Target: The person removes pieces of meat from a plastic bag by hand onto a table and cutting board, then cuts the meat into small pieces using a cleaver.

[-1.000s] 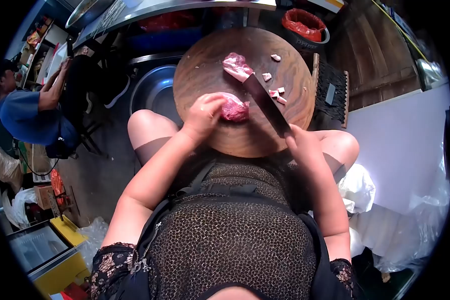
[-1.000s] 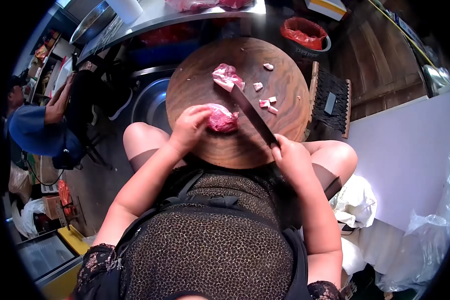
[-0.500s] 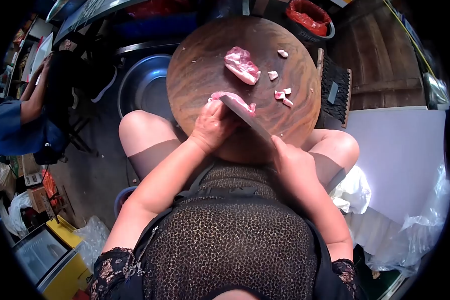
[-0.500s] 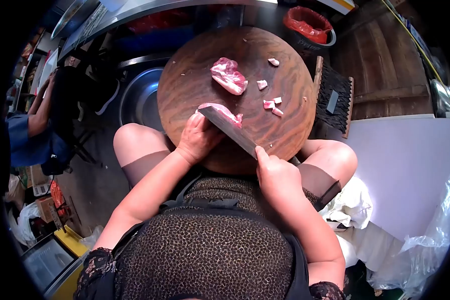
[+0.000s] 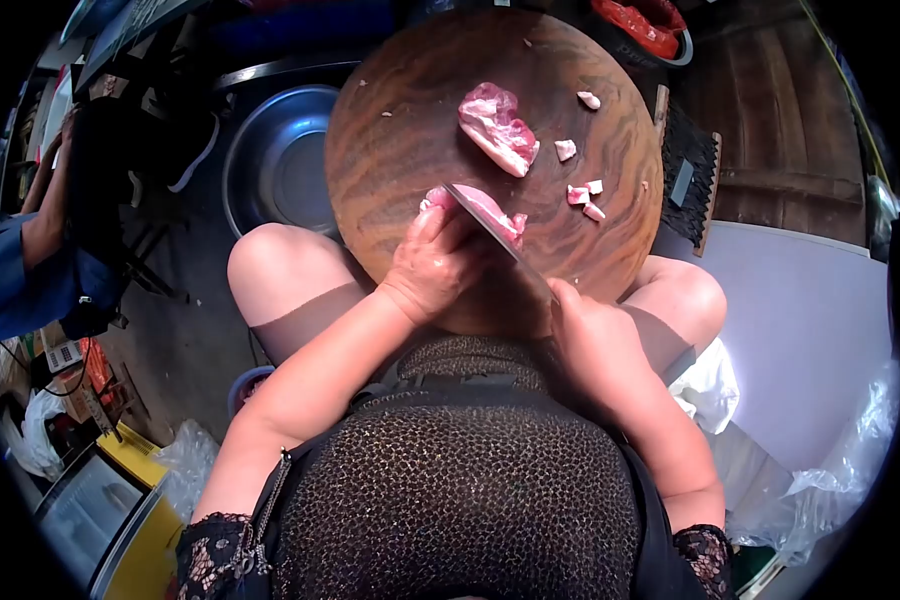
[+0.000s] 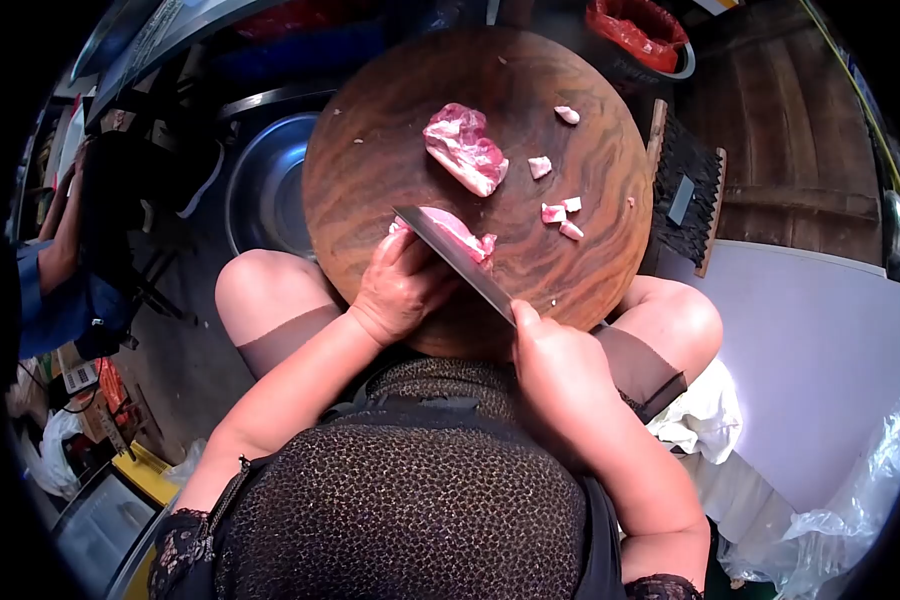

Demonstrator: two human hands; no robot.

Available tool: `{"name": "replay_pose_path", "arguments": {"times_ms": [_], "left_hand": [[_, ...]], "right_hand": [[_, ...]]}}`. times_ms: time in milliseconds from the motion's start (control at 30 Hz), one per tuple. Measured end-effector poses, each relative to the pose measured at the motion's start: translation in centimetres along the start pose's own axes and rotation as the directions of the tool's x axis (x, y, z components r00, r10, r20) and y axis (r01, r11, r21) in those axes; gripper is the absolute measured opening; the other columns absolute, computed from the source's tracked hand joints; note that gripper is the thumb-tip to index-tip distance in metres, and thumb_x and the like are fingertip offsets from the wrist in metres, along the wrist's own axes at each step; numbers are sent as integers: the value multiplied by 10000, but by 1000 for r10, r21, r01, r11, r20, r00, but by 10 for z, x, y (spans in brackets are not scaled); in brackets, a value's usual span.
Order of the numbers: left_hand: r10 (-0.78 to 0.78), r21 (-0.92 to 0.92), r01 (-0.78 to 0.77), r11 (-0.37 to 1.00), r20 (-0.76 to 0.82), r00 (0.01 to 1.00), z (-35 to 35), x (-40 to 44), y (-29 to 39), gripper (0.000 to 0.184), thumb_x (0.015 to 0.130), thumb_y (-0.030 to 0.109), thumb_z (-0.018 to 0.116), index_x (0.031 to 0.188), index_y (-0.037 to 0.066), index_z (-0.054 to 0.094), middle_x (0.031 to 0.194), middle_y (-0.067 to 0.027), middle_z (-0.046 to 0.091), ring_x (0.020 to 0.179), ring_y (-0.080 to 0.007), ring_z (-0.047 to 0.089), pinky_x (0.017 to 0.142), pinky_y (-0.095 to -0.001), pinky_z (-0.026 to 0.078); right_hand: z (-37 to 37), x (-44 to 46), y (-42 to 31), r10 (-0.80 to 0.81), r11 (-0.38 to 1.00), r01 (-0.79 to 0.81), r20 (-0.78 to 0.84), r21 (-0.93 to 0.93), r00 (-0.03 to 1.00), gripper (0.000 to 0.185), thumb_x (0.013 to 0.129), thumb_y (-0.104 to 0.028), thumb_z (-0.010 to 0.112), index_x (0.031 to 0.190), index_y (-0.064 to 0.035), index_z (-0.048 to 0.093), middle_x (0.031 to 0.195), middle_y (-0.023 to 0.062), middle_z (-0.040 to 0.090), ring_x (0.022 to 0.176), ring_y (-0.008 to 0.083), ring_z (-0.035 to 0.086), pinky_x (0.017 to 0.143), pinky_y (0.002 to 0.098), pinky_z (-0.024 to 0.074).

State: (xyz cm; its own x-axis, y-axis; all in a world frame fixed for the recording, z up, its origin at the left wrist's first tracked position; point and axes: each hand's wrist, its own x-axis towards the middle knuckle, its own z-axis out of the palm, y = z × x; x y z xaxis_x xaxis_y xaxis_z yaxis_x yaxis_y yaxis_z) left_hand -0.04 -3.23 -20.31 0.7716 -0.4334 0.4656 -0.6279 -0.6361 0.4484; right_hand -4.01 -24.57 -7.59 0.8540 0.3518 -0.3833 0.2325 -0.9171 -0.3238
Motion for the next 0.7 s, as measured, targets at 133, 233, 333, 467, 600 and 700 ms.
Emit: {"name": "replay_pose_path", "arguments": {"times_ms": [133,233,333,467,600,700], "left_hand": [[-12,-5,12,1000,-16,1000,5,-3,-3,348,724,197,737,1063,131,691,1138,-80,597,1088,-314,559,963,-467,445],[-28,-14,28,1000,-31,999,1,-3,1,351,697,163,763,1038,112,700,1139,-96,600,1100,-342,560,982,-475,437],[-29,14,29,999,-46,999,-2,-3,2,253,687,154,760,934,121,716,1116,-94,600,1064,-336,566,966,-449,452],[-70,43,69,997,21,997,-5,-7,0,241,726,200,732,957,149,687,1073,-75,580,1072,-289,553,945,-425,450],[10,32,-9,999,-30,1000,-3,-10,-3,286,721,189,743,994,144,672,1087,-75,581,1078,-287,556,946,-422,451],[9,-63,-18,998,-143,990,-7,-12,-1,325,697,109,773,1006,101,671,1121,-98,591,1051,-314,579,948,-428,469]], "right_hand": [[15,50,-7,-114,993,113,-84,-16,990,176,856,-64,491,1001,26,535,751,197,658,699,357,673,603,463,538],[22,80,-15,-154,988,153,-122,-24,980,119,864,-60,469,933,10,535,772,210,666,712,379,673,608,487,537],[21,66,1,-167,986,164,-135,-30,977,203,901,-83,464,1067,-17,560,755,188,642,738,364,655,618,469,512],[12,11,36,-71,995,66,-64,-78,995,236,901,-99,468,1099,-30,577,773,194,659,741,361,668,643,487,522],[14,-28,58,72,996,-67,-76,63,994,253,909,-136,536,1145,-58,584,805,203,662,761,357,664,674,466,520],[17,-38,52,112,983,-76,-222,165,969,237,915,-159,571,1128,-57,595,843,201,669,765,358,660,687,450,525]]}}
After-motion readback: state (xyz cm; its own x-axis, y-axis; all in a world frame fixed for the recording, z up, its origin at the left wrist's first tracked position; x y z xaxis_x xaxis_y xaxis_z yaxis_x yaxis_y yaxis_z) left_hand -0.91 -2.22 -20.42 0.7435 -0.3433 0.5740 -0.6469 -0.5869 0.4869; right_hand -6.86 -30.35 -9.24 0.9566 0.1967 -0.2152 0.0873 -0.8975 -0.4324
